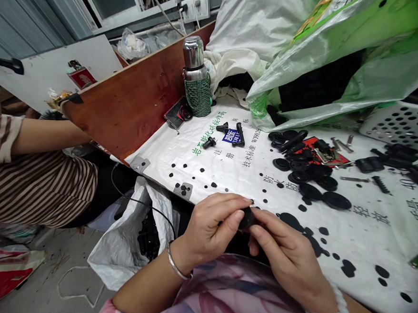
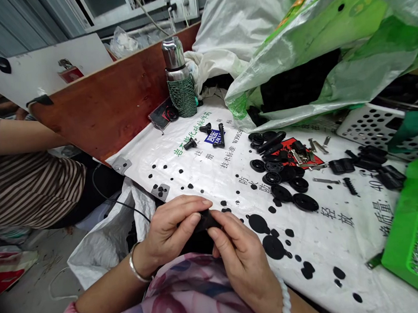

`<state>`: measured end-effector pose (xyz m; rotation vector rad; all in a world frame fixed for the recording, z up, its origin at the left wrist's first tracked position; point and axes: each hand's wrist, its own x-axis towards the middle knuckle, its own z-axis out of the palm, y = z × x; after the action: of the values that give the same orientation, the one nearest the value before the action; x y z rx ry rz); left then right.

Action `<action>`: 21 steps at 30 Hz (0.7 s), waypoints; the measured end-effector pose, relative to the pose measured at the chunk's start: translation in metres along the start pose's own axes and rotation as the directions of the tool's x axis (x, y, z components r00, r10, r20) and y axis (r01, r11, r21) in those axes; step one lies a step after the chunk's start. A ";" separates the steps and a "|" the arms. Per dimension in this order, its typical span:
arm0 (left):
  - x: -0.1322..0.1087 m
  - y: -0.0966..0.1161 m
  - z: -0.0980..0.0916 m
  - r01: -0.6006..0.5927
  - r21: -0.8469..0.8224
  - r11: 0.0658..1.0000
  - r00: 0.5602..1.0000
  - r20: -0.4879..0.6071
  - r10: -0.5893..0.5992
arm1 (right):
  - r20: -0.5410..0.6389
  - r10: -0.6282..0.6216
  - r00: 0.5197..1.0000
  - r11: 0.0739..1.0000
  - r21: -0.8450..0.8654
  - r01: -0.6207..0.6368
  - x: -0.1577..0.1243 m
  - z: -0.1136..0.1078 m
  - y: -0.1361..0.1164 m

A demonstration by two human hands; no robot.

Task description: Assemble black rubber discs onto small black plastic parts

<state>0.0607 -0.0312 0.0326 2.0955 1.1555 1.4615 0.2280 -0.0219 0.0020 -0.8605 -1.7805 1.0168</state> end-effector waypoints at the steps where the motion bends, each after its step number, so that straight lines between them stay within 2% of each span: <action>1: -0.002 -0.003 0.004 0.038 0.004 0.999 0.999 -0.025 -0.038 | -0.011 0.001 1.000 0.999 -0.042 -0.002 0.000 0.001 0.003; 4: -0.007 -0.009 0.012 0.138 0.008 0.990 0.989 -0.055 -0.137 | -0.035 -0.029 0.999 0.985 -0.172 0.023 0.003 0.001 0.008; 6: -0.009 -0.010 0.014 0.174 -0.006 0.985 0.984 -0.029 -0.174 | -0.045 -0.079 0.996 0.970 -0.234 0.066 0.005 0.001 0.009; 10: -0.010 -0.009 0.011 0.176 -0.033 0.984 0.983 0.064 -0.174 | -0.039 -0.188 0.981 0.934 -0.315 0.167 0.010 0.000 0.006; 15: -0.013 -0.012 0.014 0.134 0.023 0.991 0.990 0.046 -0.135 | -0.025 -0.256 0.966 0.896 -0.380 0.228 0.015 -0.001 0.003; 21: -0.016 -0.012 0.026 0.271 -0.007 0.962 0.962 0.037 -0.271 | -0.038 -0.324 0.945 0.839 -0.473 0.269 0.017 0.000 0.008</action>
<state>0.0763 -0.0313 0.0038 1.8589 1.3545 1.2945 0.2230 -0.0034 0.0008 -0.8668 -2.0111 0.3289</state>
